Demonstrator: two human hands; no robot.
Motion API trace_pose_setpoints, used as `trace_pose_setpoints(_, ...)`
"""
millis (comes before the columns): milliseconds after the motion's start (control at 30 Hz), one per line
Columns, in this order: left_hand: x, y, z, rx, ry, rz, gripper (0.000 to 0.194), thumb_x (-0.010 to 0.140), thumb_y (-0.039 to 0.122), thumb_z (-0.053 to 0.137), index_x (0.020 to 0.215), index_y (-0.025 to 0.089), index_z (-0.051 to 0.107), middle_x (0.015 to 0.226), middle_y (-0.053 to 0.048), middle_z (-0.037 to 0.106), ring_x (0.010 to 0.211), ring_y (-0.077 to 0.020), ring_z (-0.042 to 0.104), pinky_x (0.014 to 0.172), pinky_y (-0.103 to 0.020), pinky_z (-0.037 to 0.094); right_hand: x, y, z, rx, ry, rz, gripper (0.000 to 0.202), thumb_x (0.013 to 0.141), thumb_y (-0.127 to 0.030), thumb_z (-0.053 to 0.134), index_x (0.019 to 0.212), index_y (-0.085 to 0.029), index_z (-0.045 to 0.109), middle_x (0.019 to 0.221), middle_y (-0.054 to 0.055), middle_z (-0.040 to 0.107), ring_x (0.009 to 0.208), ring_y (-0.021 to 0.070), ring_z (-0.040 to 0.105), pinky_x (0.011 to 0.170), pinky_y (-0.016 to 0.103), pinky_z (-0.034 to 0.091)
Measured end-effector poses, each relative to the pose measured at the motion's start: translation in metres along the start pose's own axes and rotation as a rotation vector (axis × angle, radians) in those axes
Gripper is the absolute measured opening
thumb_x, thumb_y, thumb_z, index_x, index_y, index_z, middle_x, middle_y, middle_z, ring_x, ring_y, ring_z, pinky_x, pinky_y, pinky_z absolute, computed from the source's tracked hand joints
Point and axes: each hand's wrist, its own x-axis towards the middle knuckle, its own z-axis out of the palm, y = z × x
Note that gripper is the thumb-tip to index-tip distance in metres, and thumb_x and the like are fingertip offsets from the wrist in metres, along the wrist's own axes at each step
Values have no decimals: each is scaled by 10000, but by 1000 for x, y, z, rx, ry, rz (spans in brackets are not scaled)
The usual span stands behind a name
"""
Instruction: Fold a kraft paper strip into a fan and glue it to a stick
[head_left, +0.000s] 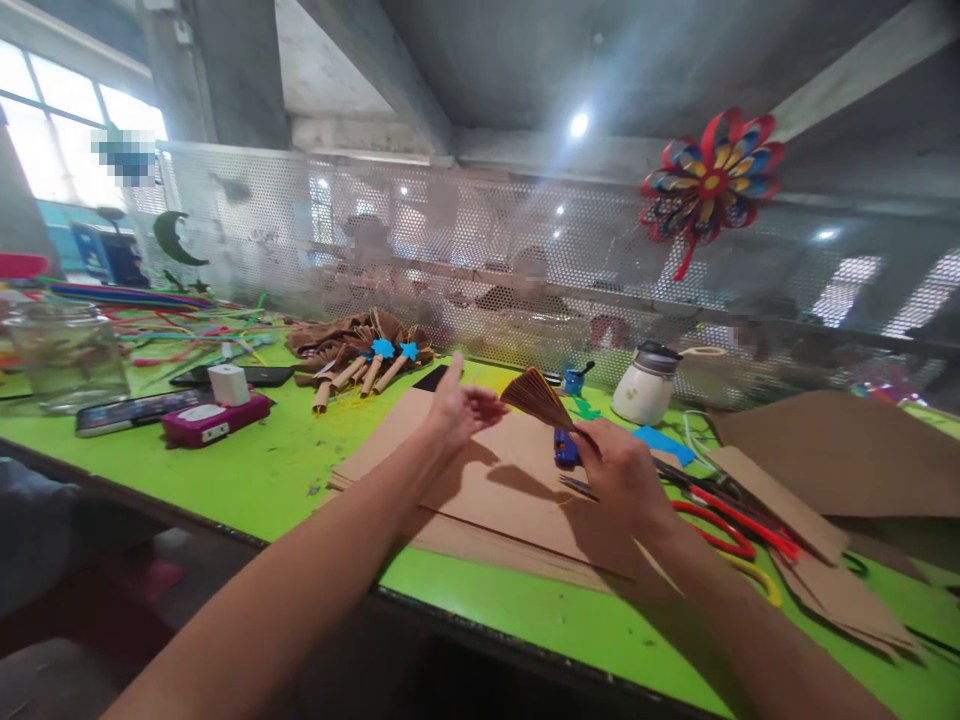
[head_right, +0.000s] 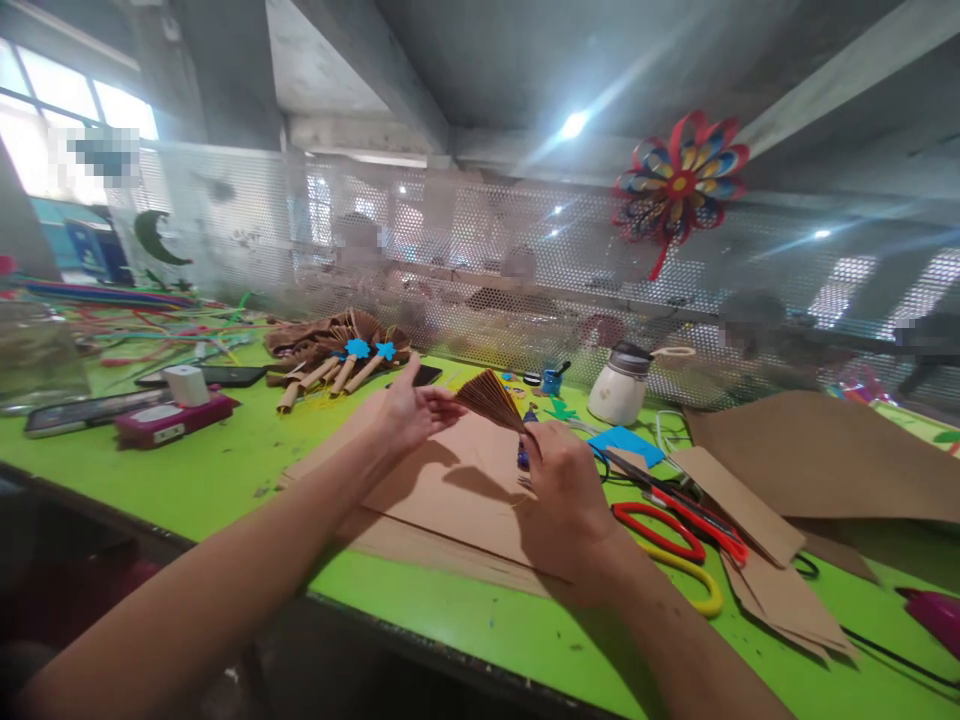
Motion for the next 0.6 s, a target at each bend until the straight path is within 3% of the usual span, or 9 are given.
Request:
trace_pose_setpoints(33,6,10,-9,31,143,86,575,806,635,314,536,156,483,463,-70,542,474,-151,556,490,-255,437,1,5,-1,-29,-24,-19,191,877,-195,433,906,-150,615,821,88,633,759,204,571,697,313,424)
trace_pose_setpoints(100,16,28,-20,70,443,390,477,826,505,412,480,177,399,359,27,402,359,-87,446,426,-194,357,3,10,-3,-86,-81,-83,185,870,-174,442,867,-155,625,778,80,625,738,198,566,676,301,420)
trace_pose_setpoints(133,19,34,-23,84,508,531,432,822,427,458,477,176,386,359,50,377,339,-68,412,424,-183,343,3,10,-4,-109,-105,-123,179,863,-165,452,854,-159,631,764,76,621,728,194,564,665,293,418)
trace_pose_setpoints(167,20,38,-23,99,501,632,387,811,357,488,484,174,392,376,61,385,333,-57,395,430,-181,345,3,7,-4,-125,-127,-160,172,855,-157,465,846,-165,637,756,73,619,720,189,562,655,286,416)
trace_pose_setpoints(200,20,39,-22,142,434,686,339,795,311,513,501,169,420,407,57,424,348,-57,415,439,-182,352,2,4,-5,-133,-143,-191,165,847,-151,479,845,-171,642,757,71,619,716,184,561,648,278,414)
trace_pose_setpoints(267,15,34,-14,306,210,660,261,759,268,559,533,155,495,474,26,510,421,-76,496,470,-187,377,1,-4,-8,-132,-173,-237,160,838,-144,496,858,-182,650,772,69,622,723,176,562,642,268,414)
trace_pose_setpoints(467,-17,6,11,868,-473,298,142,718,206,605,599,148,656,600,-57,646,554,-133,570,550,-220,424,1,-18,-16,-143,-275,-342,196,857,-135,465,905,-176,651,826,84,623,787,183,543,650,278,413)
trace_pose_setpoints(533,-25,3,13,930,-548,189,123,678,161,634,557,169,654,552,-26,632,538,-139,567,516,-212,408,2,-20,-20,-152,-296,-365,203,860,-130,457,911,-169,650,831,85,622,783,183,537,649,283,411)
trace_pose_setpoints(600,-30,1,12,940,-542,140,125,618,110,674,521,182,641,485,11,594,503,-132,548,482,-200,385,2,-21,-24,-146,-308,-382,210,860,-128,455,927,-170,650,836,83,623,781,182,535,654,285,411)
